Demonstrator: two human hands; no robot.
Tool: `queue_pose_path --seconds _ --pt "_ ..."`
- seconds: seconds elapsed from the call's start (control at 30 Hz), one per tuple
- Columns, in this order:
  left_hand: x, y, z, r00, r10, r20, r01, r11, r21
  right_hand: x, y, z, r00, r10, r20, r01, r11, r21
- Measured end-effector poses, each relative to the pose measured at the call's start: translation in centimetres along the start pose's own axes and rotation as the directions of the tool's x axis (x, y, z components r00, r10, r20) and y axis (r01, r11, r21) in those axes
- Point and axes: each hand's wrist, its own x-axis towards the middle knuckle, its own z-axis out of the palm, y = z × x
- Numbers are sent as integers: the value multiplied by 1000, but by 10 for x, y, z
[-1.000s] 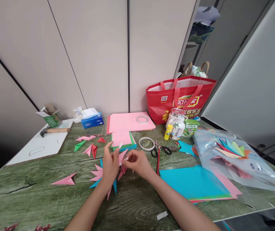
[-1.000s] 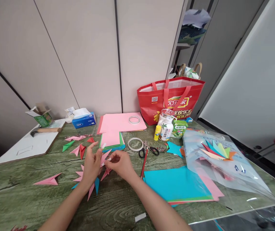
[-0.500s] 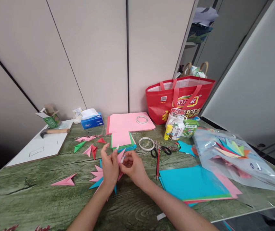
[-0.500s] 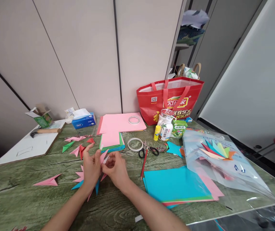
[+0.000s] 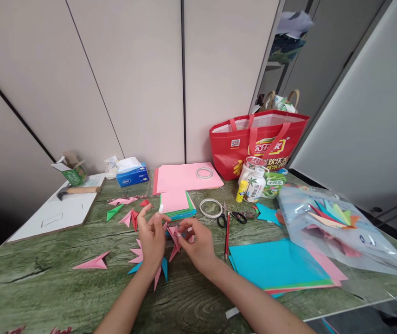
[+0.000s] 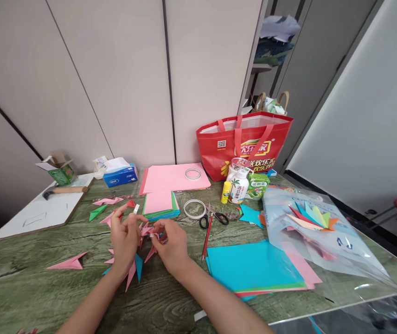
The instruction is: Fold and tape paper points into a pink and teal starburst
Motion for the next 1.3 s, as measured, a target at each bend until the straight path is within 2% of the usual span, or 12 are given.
queue_pose_path --seconds 0.1,0.13,0.3,0.47,0.63,0.87,1.03,1.2,1.3 --pt "-2 4 0 989 -91 121 111 979 -170 0 5 -2 996 -89 30 91 993 -76" --pt "-3 5 0 986 -101 131 126 971 -203 0 6 -3 995 -98 33 100 993 -68" --pt "-6 4 0 995 -63 73 80 960 -267 3 4 -4 995 -91 45 85 991 105" --pt "-6 3 -1 1000 7 28 1 961 -277 8 2 -3 995 30 94 -61 934 353" --pt "-7 0 -2 999 31 31 -22 966 -257 11 0 -1 985 149 85 -171 879 446" --pt "-10 0 0 993 39 112 -4 954 -299 16 -2 -5 906 386 171 -408 693 595" --pt "-9 2 0 991 32 131 9 953 -302 16 2 -6 880 371 296 -473 628 618" --pt "-8 -1 -2 985 25 168 34 940 -339 14 4 -6 868 378 323 -496 620 608" --pt "-8 -2 -3 982 6 191 63 933 -355 14 6 -6 854 397 336 -517 582 628"
